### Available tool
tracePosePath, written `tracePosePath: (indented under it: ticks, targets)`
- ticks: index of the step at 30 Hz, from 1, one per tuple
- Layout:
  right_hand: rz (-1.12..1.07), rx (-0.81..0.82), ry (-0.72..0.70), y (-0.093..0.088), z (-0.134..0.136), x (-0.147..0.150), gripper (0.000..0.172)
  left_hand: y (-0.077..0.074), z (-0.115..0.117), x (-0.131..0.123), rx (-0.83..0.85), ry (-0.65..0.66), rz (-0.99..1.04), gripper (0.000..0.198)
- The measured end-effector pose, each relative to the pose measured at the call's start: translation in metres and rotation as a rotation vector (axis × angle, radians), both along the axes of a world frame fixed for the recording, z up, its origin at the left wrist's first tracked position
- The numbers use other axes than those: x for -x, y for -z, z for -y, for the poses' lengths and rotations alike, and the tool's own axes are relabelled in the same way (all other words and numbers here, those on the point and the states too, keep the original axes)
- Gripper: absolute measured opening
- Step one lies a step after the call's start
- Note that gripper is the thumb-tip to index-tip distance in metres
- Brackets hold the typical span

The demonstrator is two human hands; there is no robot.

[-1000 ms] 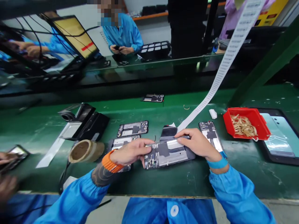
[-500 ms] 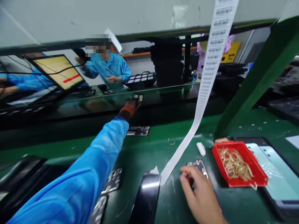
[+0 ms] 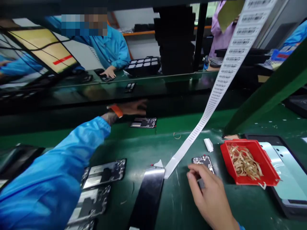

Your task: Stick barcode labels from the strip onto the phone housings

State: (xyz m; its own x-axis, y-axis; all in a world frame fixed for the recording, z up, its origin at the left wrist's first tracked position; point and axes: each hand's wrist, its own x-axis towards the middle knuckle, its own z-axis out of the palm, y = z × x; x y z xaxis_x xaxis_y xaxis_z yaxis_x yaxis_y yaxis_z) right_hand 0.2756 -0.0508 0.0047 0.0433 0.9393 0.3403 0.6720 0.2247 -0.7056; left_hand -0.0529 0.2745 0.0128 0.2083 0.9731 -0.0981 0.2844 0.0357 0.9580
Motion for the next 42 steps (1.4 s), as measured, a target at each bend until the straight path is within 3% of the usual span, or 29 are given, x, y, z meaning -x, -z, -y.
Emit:
tracePosePath:
  ticks: [3, 5, 8, 10, 12, 15, 18, 20, 23, 27, 29, 32, 36, 38, 42]
  targets:
    - [0.003, 0.019, -0.035, 0.003, 0.001, 0.005, 0.017, 0.007, 0.034, -0.009, -0.045, 0.226, -0.413, 0.058]
    - [0.005, 0.031, -0.055, 0.007, -0.001, 0.010, 0.018, 0.005, 0.048, -0.022, -0.092, 0.307, -0.616, 0.065]
    - [-0.009, 0.045, -0.081, 0.016, -0.003, 0.014, 0.020, -0.011, 0.062, -0.040, -0.160, 0.342, -0.815, 0.056]
    - [-0.034, 0.054, -0.086, 0.021, -0.004, 0.014, 0.020, -0.027, 0.084, -0.046, -0.229, 0.299, -0.875, 0.060]
    - [-0.081, 0.078, -0.085, 0.025, -0.003, 0.013, 0.020, -0.042, 0.126, -0.045, -0.312, 0.235, -0.888, 0.070]
    - [-0.313, 0.177, -0.163, 0.025, 0.002, 0.024, 0.025, -0.050, 0.218, -0.044, -0.421, 0.203, -0.772, 0.075]
    - [-0.673, 0.349, -0.455, 0.019, 0.009, 0.056, 0.048, -0.041, 0.303, -0.052, -0.388, 0.057, -0.554, 0.078]
    - [-0.781, 0.421, -0.603, 0.015, 0.011, 0.083, 0.051, -0.030, 0.334, -0.058, -0.359, -0.067, -0.489, 0.078]
    - [-0.741, 0.385, -0.509, 0.018, 0.007, 0.110, 0.044, -0.007, 0.349, -0.053, -0.265, -0.075, -0.305, 0.081]
    - [-0.596, 0.372, -0.333, 0.032, -0.002, 0.110, 0.039, 0.023, 0.349, -0.042, 0.055, 0.198, 0.312, 0.095]
    - [-0.573, 0.388, -0.281, 0.036, -0.003, 0.105, 0.036, 0.034, 0.351, -0.044, 0.176, 0.228, 0.511, 0.096]
    - [-0.544, 0.406, -0.263, 0.036, -0.001, 0.104, 0.036, 0.044, 0.356, -0.056, 0.110, 0.067, 0.423, 0.074]
    - [-0.450, 0.388, -0.366, 0.031, 0.006, 0.108, 0.039, 0.043, 0.357, -0.066, -0.008, -0.197, 0.216, 0.044]
    - [-0.404, 0.296, -0.390, 0.027, 0.012, 0.108, 0.035, 0.042, 0.355, -0.063, 0.045, -0.254, 0.284, 0.039]
    - [-0.176, -0.084, -0.372, 0.020, 0.025, 0.108, 0.033, 0.037, 0.351, -0.055, 0.153, -0.393, 0.568, 0.043]
